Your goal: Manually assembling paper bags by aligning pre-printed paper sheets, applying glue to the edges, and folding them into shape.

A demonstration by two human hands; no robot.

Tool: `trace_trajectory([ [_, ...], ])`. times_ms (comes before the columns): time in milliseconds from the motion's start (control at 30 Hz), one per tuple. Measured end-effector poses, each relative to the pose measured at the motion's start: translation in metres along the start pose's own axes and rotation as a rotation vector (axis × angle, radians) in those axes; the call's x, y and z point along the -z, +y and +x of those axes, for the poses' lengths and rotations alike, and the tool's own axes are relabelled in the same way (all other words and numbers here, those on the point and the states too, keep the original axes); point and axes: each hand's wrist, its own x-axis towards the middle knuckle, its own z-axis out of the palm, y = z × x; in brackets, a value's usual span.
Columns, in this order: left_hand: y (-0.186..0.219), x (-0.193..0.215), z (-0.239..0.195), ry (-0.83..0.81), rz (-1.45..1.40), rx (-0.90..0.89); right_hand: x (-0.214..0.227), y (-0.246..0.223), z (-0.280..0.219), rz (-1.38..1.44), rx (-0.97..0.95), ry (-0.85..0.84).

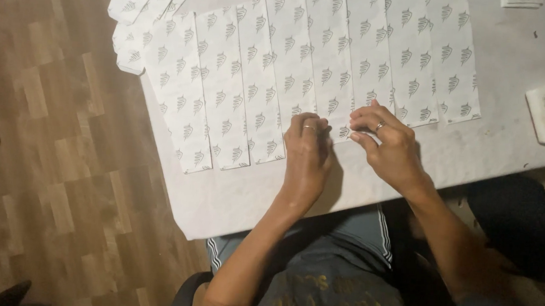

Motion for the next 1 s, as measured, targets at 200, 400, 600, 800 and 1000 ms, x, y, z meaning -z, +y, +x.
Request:
trace_trajectory([
  [200,-0.016,-0.03,-0.009,0.12,0.139,-0.174,0.004,-0.005,-0.003,-0.019,0.006,-0.009],
  [400,-0.005,0.004,-0.019,0.207,0.05,-0.363,-0.002,-0.014,-0.002,-0.078,0.101,0.038],
  [600,-0.038,0.061,-0.018,0.131,0.109,-0.445,-0.03,-0.026,-0.002,-0.006,0.27,-0.029],
  [800,-0.063,0.062,-0.024,0.019,0.119,-0.424,-0.034,-0.029,0.001,-0.015,0.281,-0.079],
  [1000,-0.042,0.083,-0.016,-0.02,0.2,-0.49,-0.035,-0.023,-0.001,-0.07,0.32,-0.099],
])
